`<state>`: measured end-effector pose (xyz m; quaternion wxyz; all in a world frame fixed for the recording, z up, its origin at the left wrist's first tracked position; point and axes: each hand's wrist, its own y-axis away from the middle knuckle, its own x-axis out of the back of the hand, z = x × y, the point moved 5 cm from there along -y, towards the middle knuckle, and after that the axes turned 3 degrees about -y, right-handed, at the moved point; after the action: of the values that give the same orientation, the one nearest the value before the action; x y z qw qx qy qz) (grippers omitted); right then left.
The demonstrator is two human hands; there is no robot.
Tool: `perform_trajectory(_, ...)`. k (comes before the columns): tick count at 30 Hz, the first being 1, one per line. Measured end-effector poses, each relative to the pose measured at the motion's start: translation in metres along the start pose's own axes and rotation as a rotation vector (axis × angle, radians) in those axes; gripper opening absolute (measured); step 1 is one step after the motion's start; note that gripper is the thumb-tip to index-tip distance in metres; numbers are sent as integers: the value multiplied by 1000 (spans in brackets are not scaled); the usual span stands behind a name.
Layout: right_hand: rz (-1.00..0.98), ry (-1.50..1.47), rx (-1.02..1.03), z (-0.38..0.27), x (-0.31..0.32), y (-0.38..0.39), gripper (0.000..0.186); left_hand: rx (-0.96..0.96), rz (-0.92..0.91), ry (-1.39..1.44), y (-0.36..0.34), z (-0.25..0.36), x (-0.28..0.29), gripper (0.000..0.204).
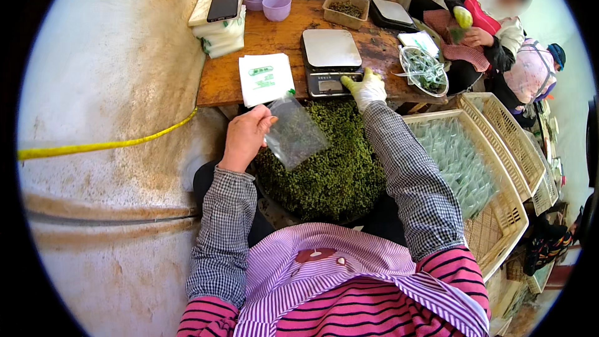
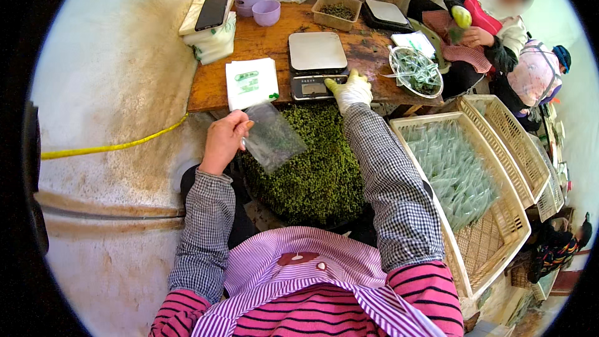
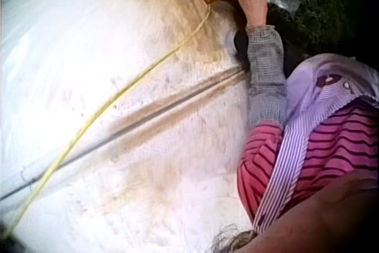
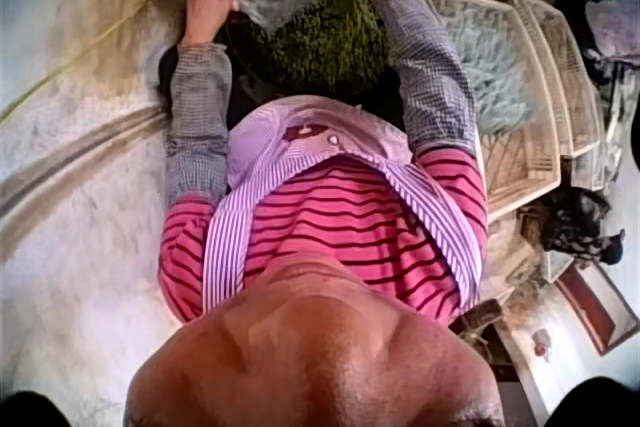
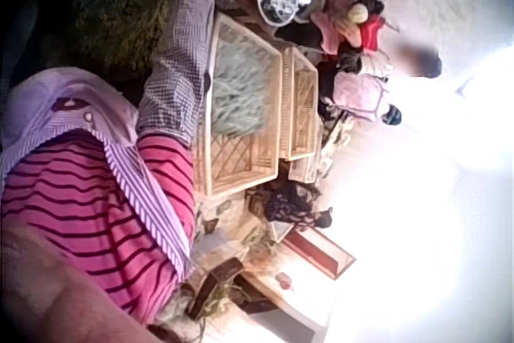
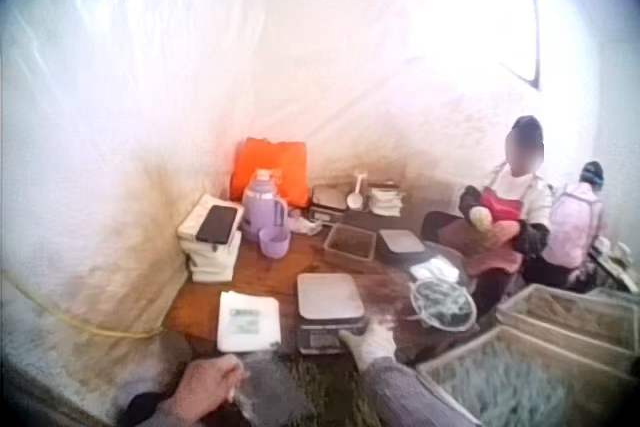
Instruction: The person scoops green buds from a large bowl into small plastic bags, weighs each bag on a digital scale, and places the filled bags into a basket. The process is repeated continuously with other workers visible in the background.
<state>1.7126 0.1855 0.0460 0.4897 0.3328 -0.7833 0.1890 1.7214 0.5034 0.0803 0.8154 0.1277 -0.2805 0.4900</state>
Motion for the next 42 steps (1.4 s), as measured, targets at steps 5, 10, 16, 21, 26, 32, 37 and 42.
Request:
perform_trajectory(5, -21, -1063, -264, 82, -36, -51, 27, -34, 171, 59, -6, -20, 20, 13)
perform_trajectory(10, -201, -936, 23, 31, -27, -28, 41, -65, 224, -33, -9, -20, 20, 16)
perform_trajectory(16, -248, -851, 5, 28, -37, -29, 42, -61, 291, 0, -7, -28, 21, 12)
perform_trajectory(21, -146, -479, 31, 26, -32, -33, 47, -69, 380, 45, -13, -23, 19, 9)
perform_trajectory(26, -60, -343, 89, 35, -35, -28, 55, -118, 503, 105, -6, -19, 26, 12)
perform_trajectory(32, 41, -362, 697, -26, 8, 112, 45, -141, 581, 188, -1, -28, 39, 14)
perform_trajectory(37, -372, 299, 657, -47, -41, 132, 58, -168, 595, 174, -2, -14, 32, 12)
perform_trajectory(42, -196, -106, 681, 11, -17, 141, 24, -180, 579, 125, 3, -13, 38, 11)
